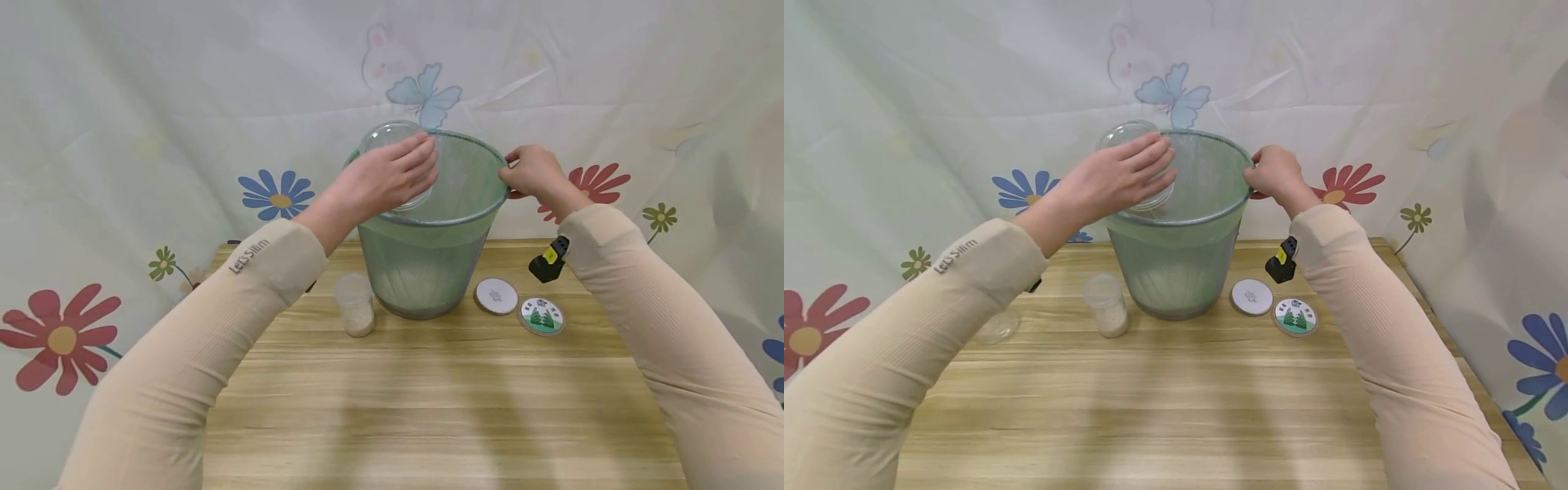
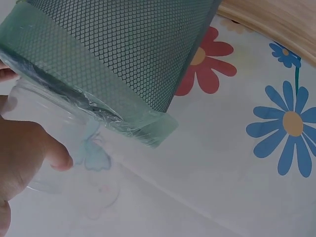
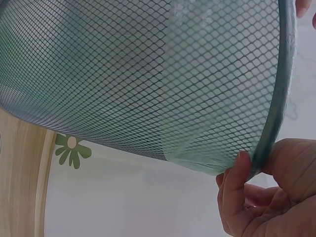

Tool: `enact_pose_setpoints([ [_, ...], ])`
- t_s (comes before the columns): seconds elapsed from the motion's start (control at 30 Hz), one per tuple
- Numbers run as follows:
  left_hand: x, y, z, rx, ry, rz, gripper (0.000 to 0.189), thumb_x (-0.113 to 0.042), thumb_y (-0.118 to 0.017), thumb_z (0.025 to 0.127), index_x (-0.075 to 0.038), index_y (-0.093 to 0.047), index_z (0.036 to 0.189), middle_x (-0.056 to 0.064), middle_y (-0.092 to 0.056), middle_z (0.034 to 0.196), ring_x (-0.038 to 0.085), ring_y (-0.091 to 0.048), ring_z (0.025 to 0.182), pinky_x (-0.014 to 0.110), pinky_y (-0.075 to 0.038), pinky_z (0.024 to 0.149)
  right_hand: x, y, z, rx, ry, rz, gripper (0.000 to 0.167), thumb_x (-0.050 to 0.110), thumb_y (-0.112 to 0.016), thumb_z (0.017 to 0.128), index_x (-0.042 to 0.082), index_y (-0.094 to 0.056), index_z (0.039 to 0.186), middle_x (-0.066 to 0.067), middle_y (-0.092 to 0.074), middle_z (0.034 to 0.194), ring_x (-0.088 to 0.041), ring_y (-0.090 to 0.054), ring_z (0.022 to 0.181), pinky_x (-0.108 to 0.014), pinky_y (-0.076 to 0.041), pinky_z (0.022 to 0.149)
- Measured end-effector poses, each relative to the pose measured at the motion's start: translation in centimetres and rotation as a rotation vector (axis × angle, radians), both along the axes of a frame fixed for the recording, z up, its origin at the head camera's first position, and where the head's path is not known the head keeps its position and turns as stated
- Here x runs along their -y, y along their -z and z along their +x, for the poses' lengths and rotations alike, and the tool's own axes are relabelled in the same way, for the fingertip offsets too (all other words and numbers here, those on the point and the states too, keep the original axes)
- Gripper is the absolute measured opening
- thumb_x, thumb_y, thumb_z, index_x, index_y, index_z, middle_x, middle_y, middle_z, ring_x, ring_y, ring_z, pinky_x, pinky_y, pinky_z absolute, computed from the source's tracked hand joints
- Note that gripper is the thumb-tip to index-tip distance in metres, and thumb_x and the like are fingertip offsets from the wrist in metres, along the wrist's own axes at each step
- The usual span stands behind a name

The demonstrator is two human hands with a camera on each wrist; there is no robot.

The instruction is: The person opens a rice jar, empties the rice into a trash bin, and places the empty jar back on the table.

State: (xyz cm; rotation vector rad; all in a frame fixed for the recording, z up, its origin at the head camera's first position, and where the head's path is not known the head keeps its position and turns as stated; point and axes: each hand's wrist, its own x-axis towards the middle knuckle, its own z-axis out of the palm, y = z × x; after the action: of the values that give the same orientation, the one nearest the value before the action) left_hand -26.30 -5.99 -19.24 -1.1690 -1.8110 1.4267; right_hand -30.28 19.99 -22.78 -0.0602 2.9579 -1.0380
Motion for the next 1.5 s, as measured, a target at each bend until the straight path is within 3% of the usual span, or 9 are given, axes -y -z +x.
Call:
enact_pose_setpoints([
  [0.17, 0.2, -0.3, -0.1, 0.023, -0.019, 0.036, 0.069, -0.005, -0.058, 0.087, -0.007, -0.019, 0.144, 0.019, -0.026, 0.146, 0.034, -0.021, 0.137, 0.042, -0.010, 0.115, 0.0, 0.0, 0.0, -0.006, -0.002, 0.016, 0.048, 0.014, -0.041, 0.088, -0.010, -0.040, 0.130, -0.028, -0.056, 0.113, 0.001, -0.059, 0.056, -0.022, -0.055, 0.059],
  [0.43, 0.9, -0.5, -0.4, 0.043, 0.015, 0.156, 0.066, -0.004, -0.062, 0.083, -0.006, -0.025, 0.137, 0.019, -0.032, 0.142, 0.034, -0.028, 0.134, 0.040, -0.018, 0.114, -0.1, -0.1, -0.1, 0.002, -0.002, 0.025, 0.050, 0.014, -0.040, 0.088, -0.011, -0.038, 0.132, -0.027, -0.056, 0.114, 0.000, -0.060, 0.057, -0.022, -0.055, 0.061],
  [0.8, 1.5, -0.4, -0.7, 0.034, 0.042, 0.204, 0.068, -0.005, -0.063, 0.082, -0.006, -0.026, 0.139, 0.018, -0.033, 0.143, 0.032, -0.031, 0.132, 0.040, -0.022, 0.112, -0.2, 0.0, 0.0, 0.008, -0.003, 0.029, 0.050, 0.016, -0.040, 0.089, -0.010, -0.037, 0.133, -0.028, -0.055, 0.115, 0.000, -0.060, 0.058, -0.022, -0.055, 0.061],
  [1.07, 1.2, -0.3, -0.4, 0.014, 0.017, 0.119, 0.073, -0.006, -0.061, 0.085, -0.006, -0.019, 0.144, 0.018, -0.026, 0.147, 0.032, -0.024, 0.136, 0.041, -0.015, 0.115, -0.1, 0.0, 0.0, 0.012, -0.002, 0.004, 0.050, 0.015, -0.040, 0.089, -0.010, -0.038, 0.132, -0.028, -0.055, 0.116, 0.000, -0.060, 0.058, -0.023, -0.056, 0.062],
  [1.23, 0.8, -0.4, -0.3, -0.055, -0.003, 0.024, 0.084, -0.005, -0.066, 0.080, -0.005, -0.013, 0.145, 0.018, -0.022, 0.149, 0.032, -0.017, 0.138, 0.046, -0.006, 0.115, -0.1, 0.0, 0.1, 0.016, -0.002, 0.006, 0.051, 0.015, -0.040, 0.089, -0.010, -0.036, 0.134, -0.028, -0.054, 0.118, 0.000, -0.060, 0.059, -0.025, -0.056, 0.064],
  [1.5, 0.4, -0.1, 0.0, -0.158, -0.011, -0.105, 0.088, -0.009, -0.067, 0.076, -0.004, -0.013, 0.145, 0.019, -0.018, 0.149, 0.033, -0.013, 0.139, 0.052, -0.005, 0.113, -0.1, 0.0, 0.0, 0.006, -0.007, 0.029, 0.051, 0.015, -0.039, 0.089, -0.010, -0.037, 0.134, -0.028, -0.055, 0.115, 0.000, -0.060, 0.058, -0.026, -0.056, 0.064],
])
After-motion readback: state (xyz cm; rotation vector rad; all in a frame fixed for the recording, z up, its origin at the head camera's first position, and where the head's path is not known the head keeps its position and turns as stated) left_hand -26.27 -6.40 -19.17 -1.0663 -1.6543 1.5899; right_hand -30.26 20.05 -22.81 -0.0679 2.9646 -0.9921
